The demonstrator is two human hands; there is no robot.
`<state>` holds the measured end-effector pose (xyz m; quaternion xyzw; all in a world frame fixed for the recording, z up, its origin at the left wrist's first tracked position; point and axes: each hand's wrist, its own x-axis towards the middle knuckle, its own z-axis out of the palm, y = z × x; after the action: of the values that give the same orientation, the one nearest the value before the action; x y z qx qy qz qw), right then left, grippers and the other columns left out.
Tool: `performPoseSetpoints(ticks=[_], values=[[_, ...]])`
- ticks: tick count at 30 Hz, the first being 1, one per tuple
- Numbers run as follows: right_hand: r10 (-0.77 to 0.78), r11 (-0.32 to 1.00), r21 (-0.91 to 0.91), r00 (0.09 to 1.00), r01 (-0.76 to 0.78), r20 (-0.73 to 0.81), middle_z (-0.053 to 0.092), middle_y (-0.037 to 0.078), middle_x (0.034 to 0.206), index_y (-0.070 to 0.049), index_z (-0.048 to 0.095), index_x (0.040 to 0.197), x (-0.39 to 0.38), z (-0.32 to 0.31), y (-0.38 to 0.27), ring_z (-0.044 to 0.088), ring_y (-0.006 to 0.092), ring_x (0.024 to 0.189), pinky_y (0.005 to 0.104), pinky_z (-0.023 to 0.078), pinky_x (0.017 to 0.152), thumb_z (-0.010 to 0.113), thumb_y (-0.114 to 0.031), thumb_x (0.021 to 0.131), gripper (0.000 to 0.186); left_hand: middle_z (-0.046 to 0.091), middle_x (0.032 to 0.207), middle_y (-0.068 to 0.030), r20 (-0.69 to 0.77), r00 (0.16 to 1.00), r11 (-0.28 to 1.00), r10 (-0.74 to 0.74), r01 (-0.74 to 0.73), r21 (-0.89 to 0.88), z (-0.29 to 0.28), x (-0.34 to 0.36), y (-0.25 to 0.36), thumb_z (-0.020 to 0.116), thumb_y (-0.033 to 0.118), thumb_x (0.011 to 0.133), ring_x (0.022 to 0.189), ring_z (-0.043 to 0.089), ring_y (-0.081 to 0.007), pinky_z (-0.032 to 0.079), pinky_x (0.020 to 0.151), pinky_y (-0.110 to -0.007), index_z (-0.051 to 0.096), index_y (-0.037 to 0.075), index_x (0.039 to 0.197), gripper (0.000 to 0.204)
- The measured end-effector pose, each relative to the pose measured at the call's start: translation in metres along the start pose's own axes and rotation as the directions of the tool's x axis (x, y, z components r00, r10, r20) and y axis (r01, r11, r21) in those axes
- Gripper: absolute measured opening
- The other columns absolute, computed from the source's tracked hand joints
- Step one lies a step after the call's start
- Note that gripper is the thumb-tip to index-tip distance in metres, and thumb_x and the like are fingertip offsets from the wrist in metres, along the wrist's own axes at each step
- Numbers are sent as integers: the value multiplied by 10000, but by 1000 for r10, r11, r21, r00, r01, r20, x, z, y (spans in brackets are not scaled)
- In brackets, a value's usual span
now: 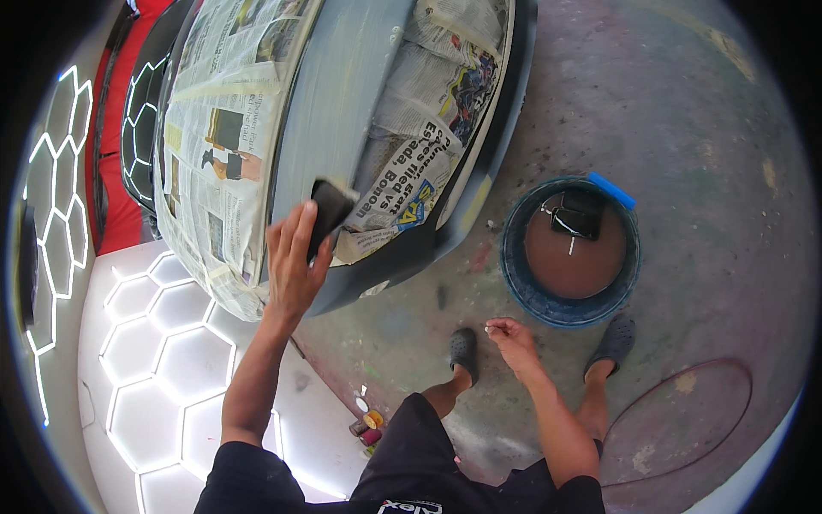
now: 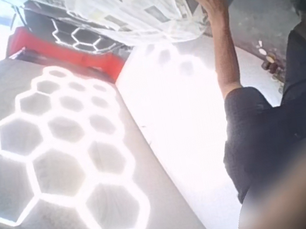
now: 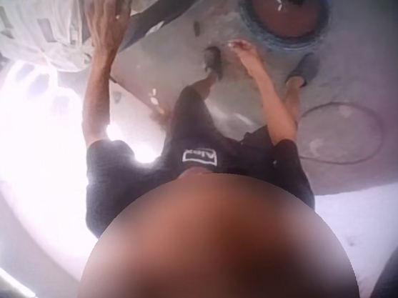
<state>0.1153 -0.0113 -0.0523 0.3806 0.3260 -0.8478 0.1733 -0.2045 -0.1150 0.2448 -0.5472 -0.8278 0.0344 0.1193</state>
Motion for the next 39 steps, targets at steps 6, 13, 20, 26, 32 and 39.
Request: performPoseSetpoints(ticks=[6,13,20,26,32,39], values=[[31,999,-27,999,-31,-14,729,20,1117,-43,746,1223,-3,8,4,638,108,1037,272,498,924,732,-124,1024,215,632,1439,-135,-8,1000,1000,18,-18,-18,2,48,4,795,45,875,1094,579,-349,506,992,-439,536,68,1552,725],[19,999,-37,1000,-19,1,729,39,1151,-30,742,1242,-1,11,20,648,125,1068,289,509,946,731,-120,1028,232,649,1411,-172,-7,1000,998,-18,17,-54,4,37,7,749,51,928,1140,595,-391,504,1031,-467,546,76,1550,655],[38,998,-57,999,-38,-12,733,46,1170,-15,737,1247,0,18,23,652,124,1081,293,512,949,729,-126,1032,242,651,1433,-166,-15,1000,1000,2,-2,-30,8,91,10,771,27,905,1180,608,-362,502,1050,-482,548,76,1557,691],[37,998,-50,999,-36,17,742,50,1174,-17,739,1244,-10,17,12,653,121,1075,292,511,948,717,-128,1043,230,650,1400,-135,-2,1000,1000,-7,7,-14,3,11,5,782,56,887,1098,597,-379,502,1017,-446,573,69,1510,658],[-45,998,-53,999,45,-9,726,-16,1074,-26,737,1253,-1,21,25,585,58,908,248,461,767,719,-122,1038,236,661,1376,-127,-53,998,1000,18,-19,-22,15,93,11,777,66,903,1103,594,-382,503,1007,-453,576,73,1506,635],[20,999,-46,1000,-20,12,734,37,1124,-22,738,1244,-5,15,16,650,127,1051,290,510,942,719,-110,1039,224,656,1373,-142,20,1000,1000,-16,16,-18,-5,7,10,778,50,894,1112,593,-377,519,996,-458,559,85,1535,679]])
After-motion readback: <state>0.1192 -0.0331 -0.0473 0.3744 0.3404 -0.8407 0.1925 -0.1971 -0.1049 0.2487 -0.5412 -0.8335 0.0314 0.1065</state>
